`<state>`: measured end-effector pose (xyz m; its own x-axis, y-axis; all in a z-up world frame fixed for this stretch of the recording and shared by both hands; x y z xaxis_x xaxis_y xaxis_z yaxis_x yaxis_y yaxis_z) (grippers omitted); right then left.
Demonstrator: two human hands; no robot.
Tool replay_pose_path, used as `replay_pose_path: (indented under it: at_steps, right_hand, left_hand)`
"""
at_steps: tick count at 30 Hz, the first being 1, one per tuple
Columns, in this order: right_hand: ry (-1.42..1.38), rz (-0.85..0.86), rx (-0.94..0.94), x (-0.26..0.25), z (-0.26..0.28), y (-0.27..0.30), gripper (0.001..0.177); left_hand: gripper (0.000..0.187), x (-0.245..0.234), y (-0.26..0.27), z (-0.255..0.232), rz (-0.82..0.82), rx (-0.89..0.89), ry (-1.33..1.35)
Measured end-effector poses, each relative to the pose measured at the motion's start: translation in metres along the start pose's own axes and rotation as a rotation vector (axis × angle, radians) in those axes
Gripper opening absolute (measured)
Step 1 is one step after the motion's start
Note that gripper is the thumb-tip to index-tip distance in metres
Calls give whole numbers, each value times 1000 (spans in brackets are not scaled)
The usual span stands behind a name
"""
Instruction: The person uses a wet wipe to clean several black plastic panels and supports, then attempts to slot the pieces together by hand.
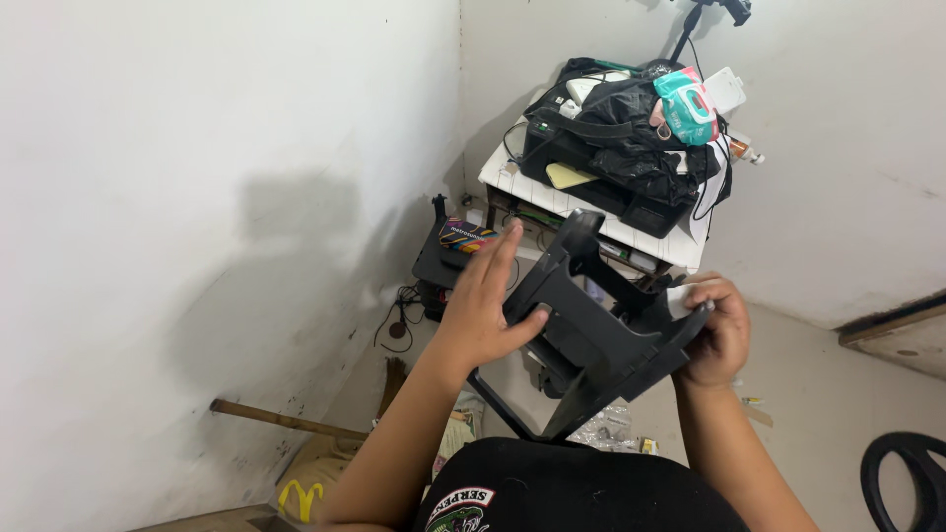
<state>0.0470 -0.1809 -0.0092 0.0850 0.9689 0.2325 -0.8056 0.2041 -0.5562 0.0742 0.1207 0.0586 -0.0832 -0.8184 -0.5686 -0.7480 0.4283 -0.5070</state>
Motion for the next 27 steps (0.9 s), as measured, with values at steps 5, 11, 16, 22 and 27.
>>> replay_pose_path:
  at_steps: [5, 11, 16, 22, 27]
  right_hand:
    - [17, -1, -1, 9, 15, -7, 18]
    - [-156, 101, -44, 34, 34, -14, 20]
    - [207, -48, -82, 34, 33, -13, 37]
    - [281, -104, -63, 36, 21, -15, 34]
    - [132, -240, 38, 19, -18, -21, 16]
  left_hand:
    - [95, 20, -5, -33, 99, 298, -212]
    - [67, 43, -14, -66, 241, 497, -542]
    - [19, 52, -16, -85, 115, 616, -530]
    - [11, 64, -19, -90, 78, 566, -529]
    - [9, 69, -27, -79, 100, 495, -478]
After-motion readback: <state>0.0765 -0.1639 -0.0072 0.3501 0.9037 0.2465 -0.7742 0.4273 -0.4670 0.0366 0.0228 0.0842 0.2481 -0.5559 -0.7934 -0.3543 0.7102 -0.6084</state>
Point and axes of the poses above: each hand's wrist, its own y-axis away from the middle knuckle, its own x-axis out of the palm, z = x × y, the point moved 7 cm from there along -y, towards the middle knuckle, and after that the axes turned 5 degrees about z, right-handed, at the moved point
